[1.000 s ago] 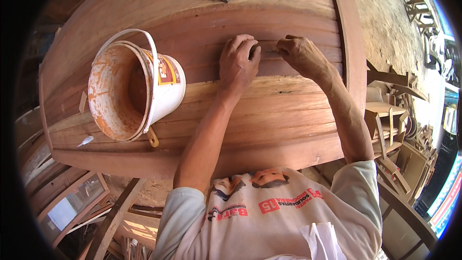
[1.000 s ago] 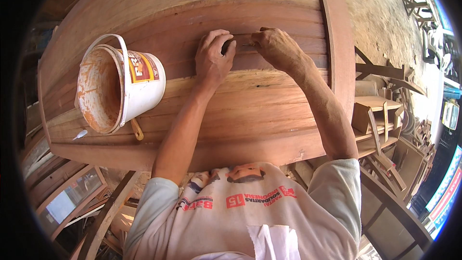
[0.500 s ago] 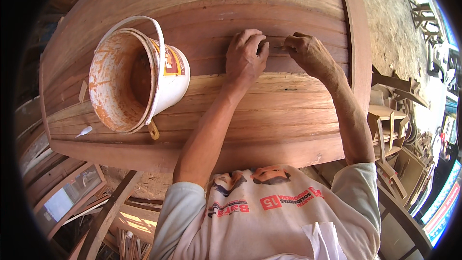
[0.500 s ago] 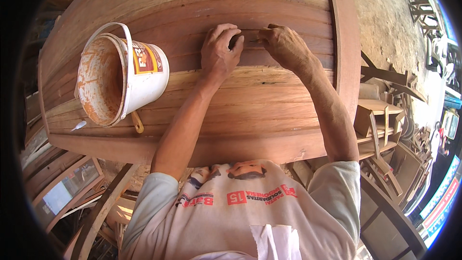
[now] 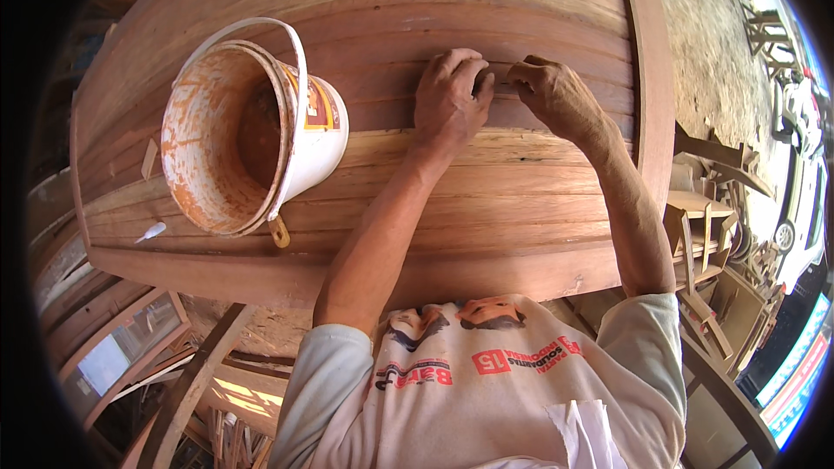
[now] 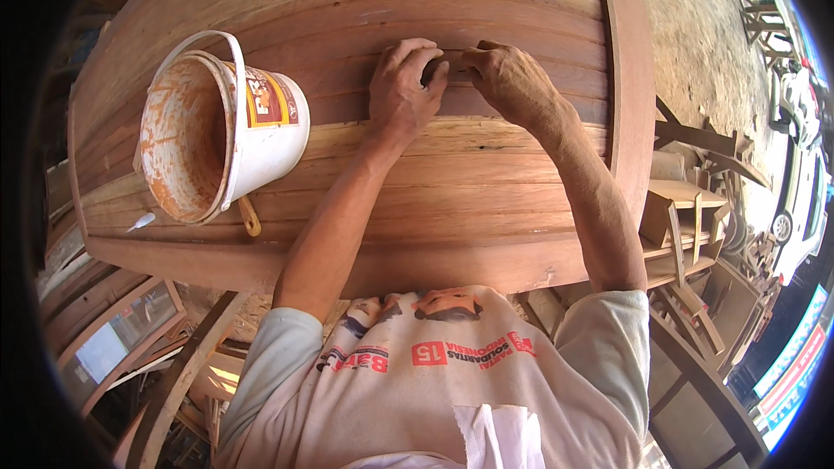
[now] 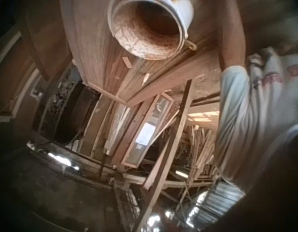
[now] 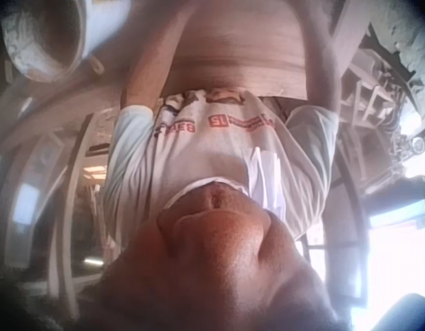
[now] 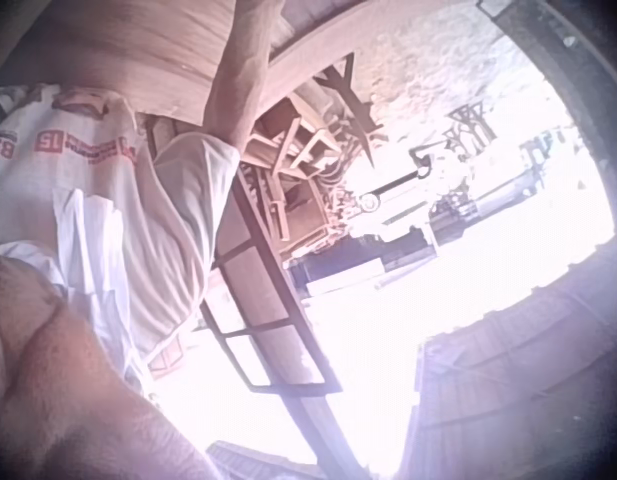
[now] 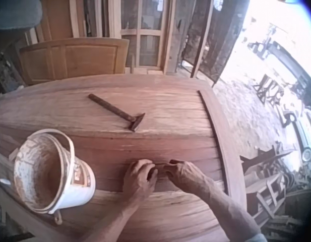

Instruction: The person patches a wooden surface by applying filler from a bucket and adhesive from a small bottle, using a putty knife and their hands to smooth the material into the wood.

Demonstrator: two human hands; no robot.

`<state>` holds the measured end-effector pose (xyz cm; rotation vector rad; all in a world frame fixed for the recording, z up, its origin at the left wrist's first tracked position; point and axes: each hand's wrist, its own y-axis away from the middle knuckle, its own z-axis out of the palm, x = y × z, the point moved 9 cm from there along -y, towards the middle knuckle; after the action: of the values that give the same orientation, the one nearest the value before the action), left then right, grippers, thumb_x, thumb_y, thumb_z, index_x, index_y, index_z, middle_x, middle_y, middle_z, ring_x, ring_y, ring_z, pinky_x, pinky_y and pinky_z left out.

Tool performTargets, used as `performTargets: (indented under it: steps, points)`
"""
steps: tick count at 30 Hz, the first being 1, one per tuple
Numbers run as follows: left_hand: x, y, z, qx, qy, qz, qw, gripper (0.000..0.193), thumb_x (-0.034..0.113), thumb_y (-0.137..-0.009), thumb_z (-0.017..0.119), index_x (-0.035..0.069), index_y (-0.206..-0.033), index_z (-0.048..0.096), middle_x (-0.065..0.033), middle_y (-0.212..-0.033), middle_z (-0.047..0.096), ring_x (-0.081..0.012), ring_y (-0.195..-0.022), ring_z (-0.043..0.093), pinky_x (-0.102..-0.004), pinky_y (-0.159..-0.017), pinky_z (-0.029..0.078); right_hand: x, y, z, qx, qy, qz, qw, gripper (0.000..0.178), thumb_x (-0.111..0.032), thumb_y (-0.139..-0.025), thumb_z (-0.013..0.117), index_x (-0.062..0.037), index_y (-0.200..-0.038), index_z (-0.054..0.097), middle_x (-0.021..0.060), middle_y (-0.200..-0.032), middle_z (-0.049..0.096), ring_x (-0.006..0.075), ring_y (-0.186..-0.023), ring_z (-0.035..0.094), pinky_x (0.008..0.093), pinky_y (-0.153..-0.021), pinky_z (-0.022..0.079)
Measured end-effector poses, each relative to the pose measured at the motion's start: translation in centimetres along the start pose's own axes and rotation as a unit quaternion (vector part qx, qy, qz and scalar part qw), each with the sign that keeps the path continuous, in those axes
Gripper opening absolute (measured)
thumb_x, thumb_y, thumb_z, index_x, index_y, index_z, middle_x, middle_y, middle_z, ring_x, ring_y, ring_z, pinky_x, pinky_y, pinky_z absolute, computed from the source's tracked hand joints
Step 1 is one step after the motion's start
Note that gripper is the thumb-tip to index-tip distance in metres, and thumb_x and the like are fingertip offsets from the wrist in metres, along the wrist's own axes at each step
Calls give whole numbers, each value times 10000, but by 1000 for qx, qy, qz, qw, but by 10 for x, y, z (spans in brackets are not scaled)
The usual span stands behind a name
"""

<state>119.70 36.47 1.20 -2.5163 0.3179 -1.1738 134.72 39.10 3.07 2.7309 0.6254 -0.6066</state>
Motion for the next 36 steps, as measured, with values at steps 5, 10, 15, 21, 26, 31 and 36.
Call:
performTargets:
  steps: [5, 10, 15, 21, 26, 31, 36]
  points:
    - [1, -1, -1, 1, 3, 4, 1000, 209, 117, -930, 827, 51, -1122, 779, -62, -1227, 723, -313, -1129, 698, -439, -984, 585, -8, 1, -2, 36, -15, -26, 999, 121, -73, -1032, 692, -15, -1121, 751, 163, -1022, 745, 380, -927, 751, 492, -819, 596]
    - [0, 0, -1, 2, -2, 7, 1000, 199, 119, -929, 829, 49, -1108, 779, -64, -1223, 720, -310, -1119, 699, -438, -974, 586, -4, 8, -8, 48, 8, 16, 999, 163, -108, -1050, 684, -70, -1188, 760, 149, -1087, 754, 371, -966, 762, 492, -839, 617]
    - [0, 0, 1, 4, 2, 7, 1000, 198, 118, -921, 834, 58, -1103, 781, -62, -1215, 720, -310, -1109, 702, -440, -960, 587, 0, 34, -4, 126, 38, 5, 991, 258, -142, -1055, 687, -95, -1304, 732, 147, -1250, 721, 357, -1143, 719, 484, -964, 588]
    - [1, 0, 1, 17, -7, 32, 999, 198, 123, -913, 836, 63, -1095, 786, -66, -1204, 720, -308, -1092, 700, -443, -948, 584, -21, 53, 30, 157, 98, -20, 983, 580, -234, -1024, 728, -123, -1576, 588, 141, -1635, 505, 363, -1504, 479, 546, -1190, 415]
    - [2, 0, 2, 4, -14, 44, 999, 232, 140, -907, 840, 63, -1121, 797, -64, -1204, 718, -313, -1068, 694, -439, -945, 583, -16, 61, 33, 182, 89, 7, 979, 590, -278, -1033, 716, -133, -1589, 579, 150, -1653, 490, 369, -1521, 460, 553, -1219, 385]
    - [8, 2, 5, -27, -18, 64, 997, 262, 160, -903, 840, 100, -1158, 822, -81, -1266, 710, -329, -1168, 662, -469, -1019, 559, -8, 64, 35, 184, 88, 33, 978, 639, -320, -1042, 715, -112, -1619, 539, 172, -1681, 463, 393, -1535, 435, 565, -1245, 345]
    - [23, 7, 11, -67, -40, 117, 990, 258, 202, -916, 826, 139, -1166, 846, -108, -1365, 689, -358, -1332, 593, -504, -1124, 514, 5, 75, 41, 218, 87, 66, 970, 710, -372, -1053, 712, -65, -1651, 484, 219, -1702, 431, 419, -1552, 400, 566, -1263, 311]
